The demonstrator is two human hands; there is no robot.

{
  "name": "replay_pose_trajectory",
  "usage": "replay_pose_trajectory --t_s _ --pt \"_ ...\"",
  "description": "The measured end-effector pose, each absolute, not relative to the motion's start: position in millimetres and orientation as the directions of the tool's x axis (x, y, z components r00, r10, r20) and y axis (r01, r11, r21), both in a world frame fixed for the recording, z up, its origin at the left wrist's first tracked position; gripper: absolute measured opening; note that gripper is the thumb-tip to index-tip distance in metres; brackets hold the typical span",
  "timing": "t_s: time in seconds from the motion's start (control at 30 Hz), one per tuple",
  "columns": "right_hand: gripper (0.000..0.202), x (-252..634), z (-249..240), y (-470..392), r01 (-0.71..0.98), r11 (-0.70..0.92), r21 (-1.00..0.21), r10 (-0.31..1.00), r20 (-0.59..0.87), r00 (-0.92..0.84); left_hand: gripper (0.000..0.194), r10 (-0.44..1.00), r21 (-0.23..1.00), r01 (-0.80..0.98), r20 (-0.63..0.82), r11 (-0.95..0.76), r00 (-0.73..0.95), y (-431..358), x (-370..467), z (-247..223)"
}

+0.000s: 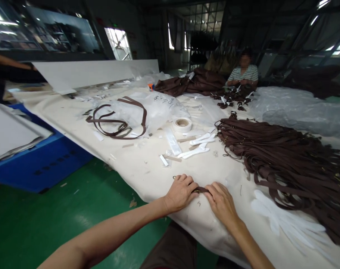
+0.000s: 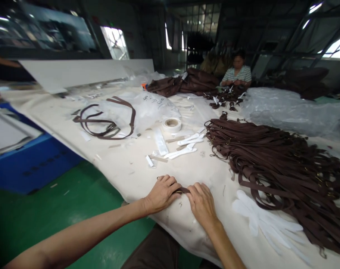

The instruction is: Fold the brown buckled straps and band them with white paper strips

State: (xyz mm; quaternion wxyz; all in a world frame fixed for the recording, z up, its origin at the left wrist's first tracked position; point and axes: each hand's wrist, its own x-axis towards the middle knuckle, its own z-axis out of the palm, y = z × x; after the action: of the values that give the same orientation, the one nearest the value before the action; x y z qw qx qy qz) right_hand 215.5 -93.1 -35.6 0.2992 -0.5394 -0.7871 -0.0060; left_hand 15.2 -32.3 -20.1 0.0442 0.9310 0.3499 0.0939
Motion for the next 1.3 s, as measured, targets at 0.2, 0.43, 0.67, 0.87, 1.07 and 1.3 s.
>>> replay_pose_trajectory --t_s 0.2,0.43,0.67,0.87,1.07,1.3 --pt "0.015 224 -25 -105 0.842 0.411 -0.351 0.844 0.495 -0.206 0.018 0.551 0.176 0.532 0.078 -0.828 0.831 -35 24 -11" --pt "0.041 234 -1 -152 0.799 0.258 -0.543 0.793 0.591 0.146 0.026 0.679 0.748 0.441 0.018 -0.496 0.734 -35 39 36" --pt "0.025 288 -17 -195 0.8 -0.135 -0.585 0.753 0.464 0.467 0.037 0.816 0.969 0.075 -0.24 0.237 0.526 -45 69 12" --pt "0.019 346 -23 -173 0.841 -0.474 -0.259 0.81 0.246 0.532 0.038 0.817 0.957 -0.005 -0.244 0.289 0.522 -57 91 -23" --pt "0.018 355 -28 -161 0.857 -0.405 -0.317 0.858 0.192 0.477 0.035 0.795 0.928 -0.07 -0.273 0.366 0.541 -58 85 -16" --pt "0.017 355 -4 -166 0.764 -0.286 -0.579 0.796 0.3 0.526 0.04 0.763 0.823 -0.206 -0.356 0.529 0.54 -58 85 -6"
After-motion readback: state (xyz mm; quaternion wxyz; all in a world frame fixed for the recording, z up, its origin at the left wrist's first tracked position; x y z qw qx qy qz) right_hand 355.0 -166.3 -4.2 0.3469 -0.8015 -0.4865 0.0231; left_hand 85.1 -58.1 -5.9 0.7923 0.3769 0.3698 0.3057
